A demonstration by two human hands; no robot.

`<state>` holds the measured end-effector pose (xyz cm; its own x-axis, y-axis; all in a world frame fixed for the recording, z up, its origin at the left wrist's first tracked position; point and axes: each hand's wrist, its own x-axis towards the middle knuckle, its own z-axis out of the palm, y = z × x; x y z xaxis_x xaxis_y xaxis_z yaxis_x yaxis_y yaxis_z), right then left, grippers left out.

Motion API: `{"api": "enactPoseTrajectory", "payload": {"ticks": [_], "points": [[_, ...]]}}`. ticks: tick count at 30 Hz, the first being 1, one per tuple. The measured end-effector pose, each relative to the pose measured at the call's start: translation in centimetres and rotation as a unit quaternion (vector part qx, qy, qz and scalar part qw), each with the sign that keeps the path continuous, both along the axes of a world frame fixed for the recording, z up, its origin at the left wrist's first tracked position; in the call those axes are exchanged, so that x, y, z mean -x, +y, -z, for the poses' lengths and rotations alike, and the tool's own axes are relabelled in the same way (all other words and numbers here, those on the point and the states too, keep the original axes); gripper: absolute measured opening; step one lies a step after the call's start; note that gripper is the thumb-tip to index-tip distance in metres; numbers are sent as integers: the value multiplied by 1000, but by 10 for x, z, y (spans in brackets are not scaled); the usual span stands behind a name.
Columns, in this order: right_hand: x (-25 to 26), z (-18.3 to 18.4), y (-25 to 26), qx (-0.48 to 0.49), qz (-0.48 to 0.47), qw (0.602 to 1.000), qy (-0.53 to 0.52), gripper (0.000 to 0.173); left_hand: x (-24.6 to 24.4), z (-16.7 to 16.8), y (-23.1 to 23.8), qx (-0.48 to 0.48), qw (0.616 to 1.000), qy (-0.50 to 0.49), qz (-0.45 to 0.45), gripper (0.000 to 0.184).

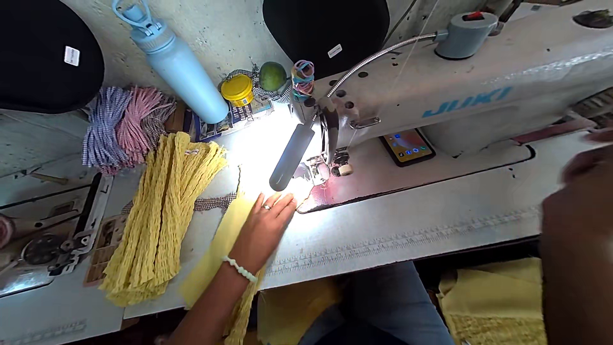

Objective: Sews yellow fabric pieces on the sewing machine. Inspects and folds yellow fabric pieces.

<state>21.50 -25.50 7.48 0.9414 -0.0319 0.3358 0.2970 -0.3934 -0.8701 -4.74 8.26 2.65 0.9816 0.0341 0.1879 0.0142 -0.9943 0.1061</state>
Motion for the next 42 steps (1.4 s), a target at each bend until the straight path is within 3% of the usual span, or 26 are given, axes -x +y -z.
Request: {"api": "enactPoseTrajectory", "payload": {"ticks": [2, 5, 8, 13, 17, 24, 31, 42], "points": [[28, 46, 22, 17, -161, 981, -107, 31, -12, -1, -19, -29, 998, -21, -60, 26], [73, 67, 89, 103, -351, 917, -160, 22, -28, 8, -39, -16, 992, -53, -117, 27], [88, 71, 138, 160, -437, 862, -204, 28, -30, 19, -37, 32, 991, -78, -106, 31], [81, 75, 167, 255, -462, 812, -248, 29, -28, 14, -4, 102, 994, -38, -1, 31], [92, 82, 161, 269, -438, 813, -273, 28, -34, 8, 10, 161, 987, -9, 2, 37], [102, 83, 156, 290, -388, 823, -296, 28, -46, 15, -5, 135, 990, -48, 4, 34], [99, 82, 158, 293, -392, 829, -271, 33, -58, 19, 17, 115, 990, -65, 52, 31], [98, 82, 157, 299, -377, 837, -262, 36, -56, 24, -2, 50, 995, -75, 45, 31]]}}
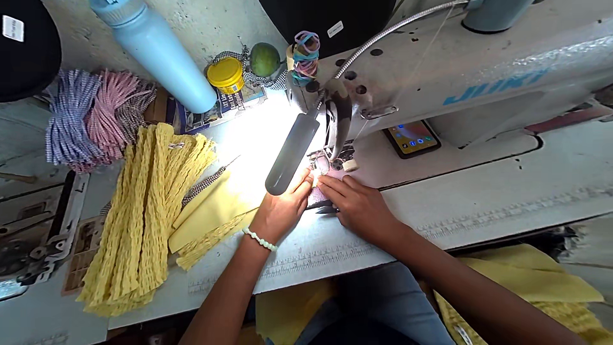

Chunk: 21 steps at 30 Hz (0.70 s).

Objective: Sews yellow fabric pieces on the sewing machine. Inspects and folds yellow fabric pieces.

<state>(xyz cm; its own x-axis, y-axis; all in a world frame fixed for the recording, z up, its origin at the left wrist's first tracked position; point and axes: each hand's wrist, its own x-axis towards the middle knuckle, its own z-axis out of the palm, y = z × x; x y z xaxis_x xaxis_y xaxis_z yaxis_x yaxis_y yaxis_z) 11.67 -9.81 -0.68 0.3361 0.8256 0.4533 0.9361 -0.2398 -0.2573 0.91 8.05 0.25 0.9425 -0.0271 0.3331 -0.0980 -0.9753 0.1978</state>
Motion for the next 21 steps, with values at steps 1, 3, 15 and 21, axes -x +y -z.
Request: {"api": "enactPoseTrajectory", "payload": {"ticks": [1, 3, 15, 21], "points": [[-1, -1, 0, 1, -2, 1000, 5, 36, 0, 1, 1, -1, 1000, -4, 1, 31], [-3, -1, 1, 4, -4, 1000, 9, 36, -1, 1, 3, -3, 1000, -6, 3, 30], [-12, 0, 7, 12, -3, 1000, -4, 33, -2, 1, 2, -16, 1000, -21, 12, 32], [-19, -1, 14, 17, -1, 1000, -15, 30, -10, -3, 4, -11, 1000, -14, -6, 31]]}}
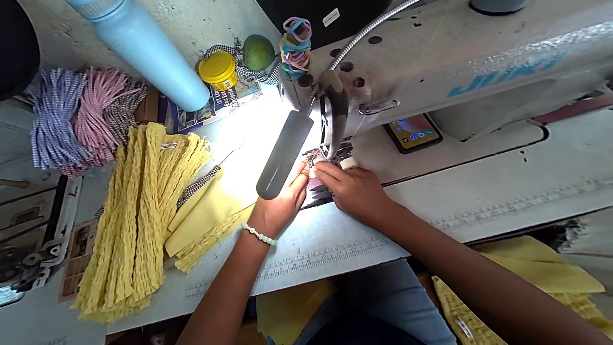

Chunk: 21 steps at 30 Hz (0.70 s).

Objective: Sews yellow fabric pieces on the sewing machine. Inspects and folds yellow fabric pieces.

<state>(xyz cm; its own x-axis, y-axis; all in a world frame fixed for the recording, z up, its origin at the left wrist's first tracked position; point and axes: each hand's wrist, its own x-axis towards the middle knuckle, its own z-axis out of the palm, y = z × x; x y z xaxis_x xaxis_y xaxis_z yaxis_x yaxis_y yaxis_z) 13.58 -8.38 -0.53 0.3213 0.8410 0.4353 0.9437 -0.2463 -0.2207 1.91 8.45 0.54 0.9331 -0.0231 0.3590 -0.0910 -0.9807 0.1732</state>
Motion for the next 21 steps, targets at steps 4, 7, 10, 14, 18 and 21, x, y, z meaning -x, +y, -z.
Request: {"api": "enactPoseTrajectory", "payload": {"ticks": [4, 7, 10, 14, 18, 21], "points": [[-2, 1, -1, 1, -3, 1000, 4, 32, -2, 0, -2, 6, 1000, -6, -7, 29], [-1, 4, 0, -10, 3, 1000, 3, 33, -1, 0, -2, 6, 1000, 0, -14, 31], [-2, 5, 0, -12, 13, 1000, -3, 32, 0, 0, -4, 10, 1000, 2, -21, 31], [-4, 6, 2, -27, 20, 999, -10, 31, 0, -1, -6, 21, 999, 14, -32, 32], [-5, 7, 3, -22, 31, 999, -24, 31, -1, -3, -5, 27, 999, 26, -40, 34], [-5, 7, 4, -19, 31, 999, -20, 33, -2, -4, -5, 32, 998, 24, -40, 32]]}}
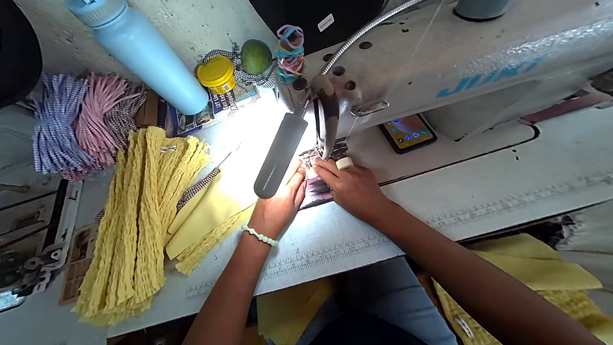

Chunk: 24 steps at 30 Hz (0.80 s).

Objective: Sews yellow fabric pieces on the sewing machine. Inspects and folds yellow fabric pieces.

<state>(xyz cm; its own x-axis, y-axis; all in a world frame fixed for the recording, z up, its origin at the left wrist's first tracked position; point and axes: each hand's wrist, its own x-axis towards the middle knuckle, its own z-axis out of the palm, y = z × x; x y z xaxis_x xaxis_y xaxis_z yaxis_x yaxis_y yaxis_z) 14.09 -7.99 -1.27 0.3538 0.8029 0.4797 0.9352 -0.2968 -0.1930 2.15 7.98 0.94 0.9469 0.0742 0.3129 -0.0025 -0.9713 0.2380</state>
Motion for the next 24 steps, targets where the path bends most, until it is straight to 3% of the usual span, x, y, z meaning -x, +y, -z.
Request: {"api": "enactPoseTrajectory", "payload": {"ticks": [9, 12, 14, 17, 21, 24], "points": [[1, 1, 0, 1, 10, 1000, 10, 36, 2, -24, 38, -20, 991, 117, 62, 43], [2, 1, -1, 2, 9, 1000, 15, 36, 6, -23, 52, 78, 987, 142, 8, 38], [1, 0, -1, 2, 8, 1000, 16, 37, 8, -31, 61, 146, 966, 200, -71, 55], [1, 0, -2, 3, 10, 1000, 28, 38, 5, -28, 73, 140, 960, 236, -63, 56], [-2, 0, -7, -24, 19, 998, 57, 31, 11, -25, 45, 99, 985, 140, 1, 37], [-6, -6, -14, -46, 23, 994, 101, 28, 13, -29, 6, 114, 980, 158, -29, 41]]}}
